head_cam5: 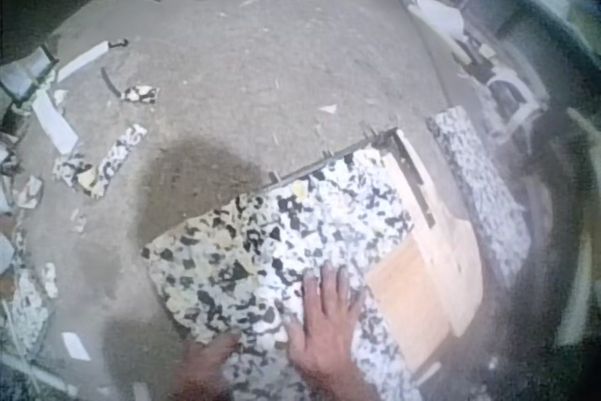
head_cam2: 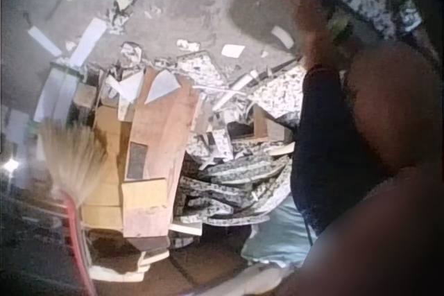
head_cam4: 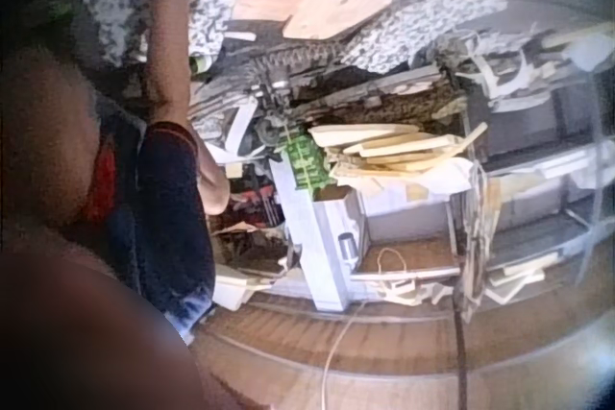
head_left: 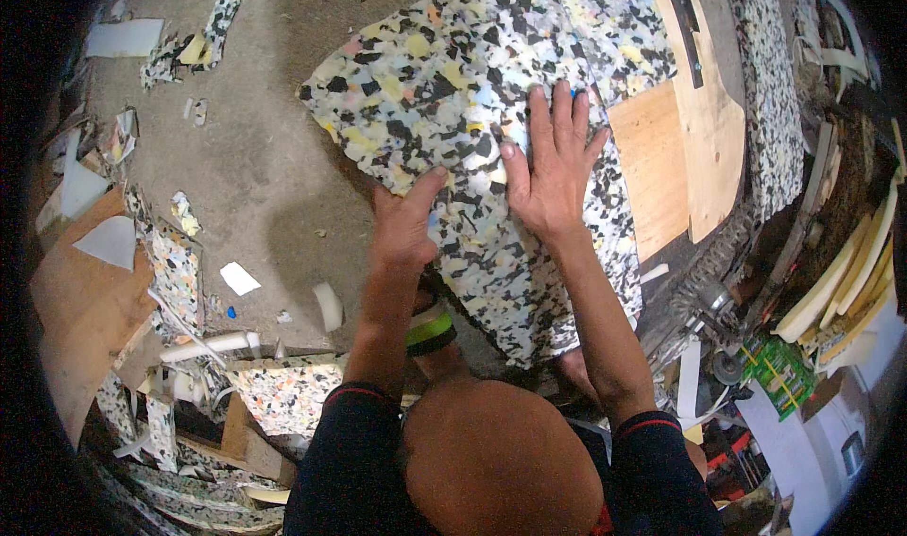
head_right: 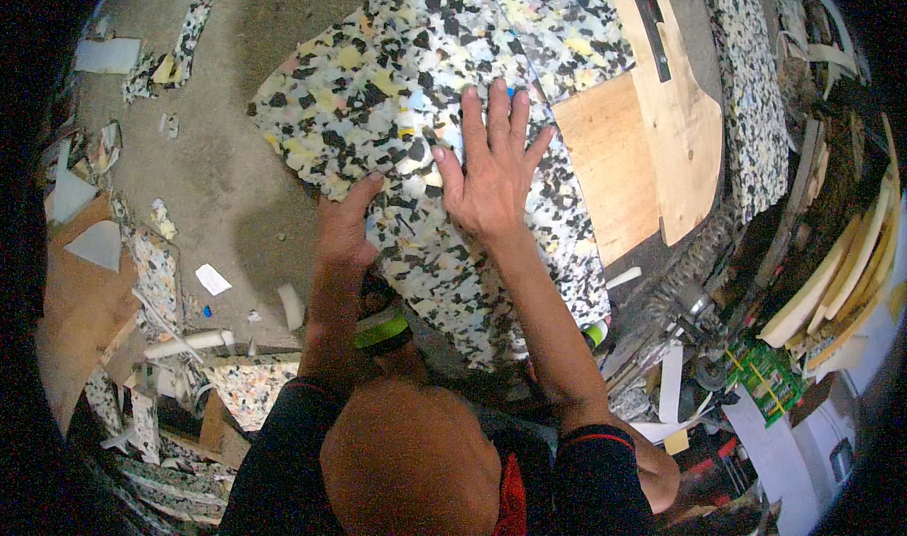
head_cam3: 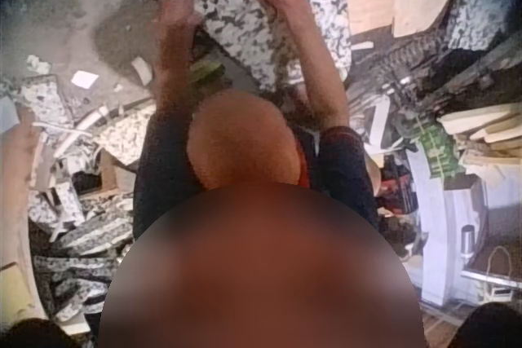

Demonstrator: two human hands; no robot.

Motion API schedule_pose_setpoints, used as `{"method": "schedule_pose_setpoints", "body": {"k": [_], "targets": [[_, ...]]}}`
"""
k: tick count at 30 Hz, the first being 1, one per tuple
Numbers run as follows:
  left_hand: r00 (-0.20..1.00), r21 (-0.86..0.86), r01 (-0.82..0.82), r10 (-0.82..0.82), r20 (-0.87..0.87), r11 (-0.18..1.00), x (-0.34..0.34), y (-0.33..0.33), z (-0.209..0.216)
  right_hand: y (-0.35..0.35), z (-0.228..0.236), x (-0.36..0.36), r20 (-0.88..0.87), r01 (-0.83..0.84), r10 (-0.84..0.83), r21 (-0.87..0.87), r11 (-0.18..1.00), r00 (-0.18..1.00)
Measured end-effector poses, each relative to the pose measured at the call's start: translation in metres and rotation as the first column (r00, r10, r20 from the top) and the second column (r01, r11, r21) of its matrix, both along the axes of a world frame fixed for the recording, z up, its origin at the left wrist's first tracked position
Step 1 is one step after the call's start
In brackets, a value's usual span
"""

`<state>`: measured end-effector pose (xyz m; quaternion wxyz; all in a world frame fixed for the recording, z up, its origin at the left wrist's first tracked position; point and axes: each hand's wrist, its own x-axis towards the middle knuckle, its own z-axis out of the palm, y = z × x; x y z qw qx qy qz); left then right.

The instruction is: The person assembles a wooden object by attaching a speckled material, smoothing it, cutting excess with a saw, and spraying a finish. The person handles the wooden object, speckled material, saw, and spray can.

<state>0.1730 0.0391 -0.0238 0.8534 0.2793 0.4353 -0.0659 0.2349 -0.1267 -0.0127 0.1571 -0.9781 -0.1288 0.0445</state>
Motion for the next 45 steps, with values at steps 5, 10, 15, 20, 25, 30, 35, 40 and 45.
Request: {"method": "schedule_pose_setpoints", "body": {"k": [5, 10, 15, 20, 25, 30, 35, 40, 45], "targets": [[1.000, -0.036, -0.008, 0.007, -0.016, 0.999, 0.009, -0.011, 0.006, 0.000, -0.001, 0.003, 0.044, 0.035, -0.038, 0.063, 0.997, 0.998], [1.000, 0.118, -0.011, 0.013, -0.016, 0.993, 0.013, -0.021, 0.008, 0.006, 0.003, 0.008, 0.064, 0.009, -0.014, 0.065, 0.998, 0.998], [0.995, 0.233, -0.010, -0.014, 0.102, 0.973, 0.013, -0.022, 0.000, 0.025, 0.014, 0.011, 0.036, -0.272, 0.271, 0.222, 0.936, 0.962], [0.978, 0.416, 0.191, -0.207, -0.008, 0.889, 0.011, -0.008, -0.005, 0.037, 0.013, 0.026, 0.012, -0.509, 0.512, 0.126, 0.851, 0.859], [0.904, 0.574, 0.409, -0.401, -0.149, 0.709, 0.011, 0.012, 0.010, 0.032, 0.008, 0.031, -0.023, -0.523, 0.523, 0.016, 0.852, 0.852], [0.960, 0.822, 0.280, -0.141, -0.242, 0.496, 0.021, 0.021, 0.013, 0.032, 0.006, 0.032, -0.035, -0.504, 0.505, 0.034, 0.863, 0.862], [0.961, 0.889, 0.271, -0.156, -0.228, 0.369, 0.036, 0.015, -0.011, 0.032, 0.017, 0.040, -0.078, -0.559, 0.558, 0.012, 0.829, 0.826], [0.905, 0.880, 0.417, -0.189, -0.380, 0.227, 0.038, 0.023, -0.023, 0.028, 0.021, 0.055, -0.025, -0.409, 0.412, 0.076, 0.909, 0.911], [0.878, 0.867, 0.461, -0.238, -0.415, 0.187, 0.035, 0.025, -0.016, 0.034, -0.001, 0.069, -0.005, -0.381, 0.386, -0.179, 0.907, 0.922]]}}
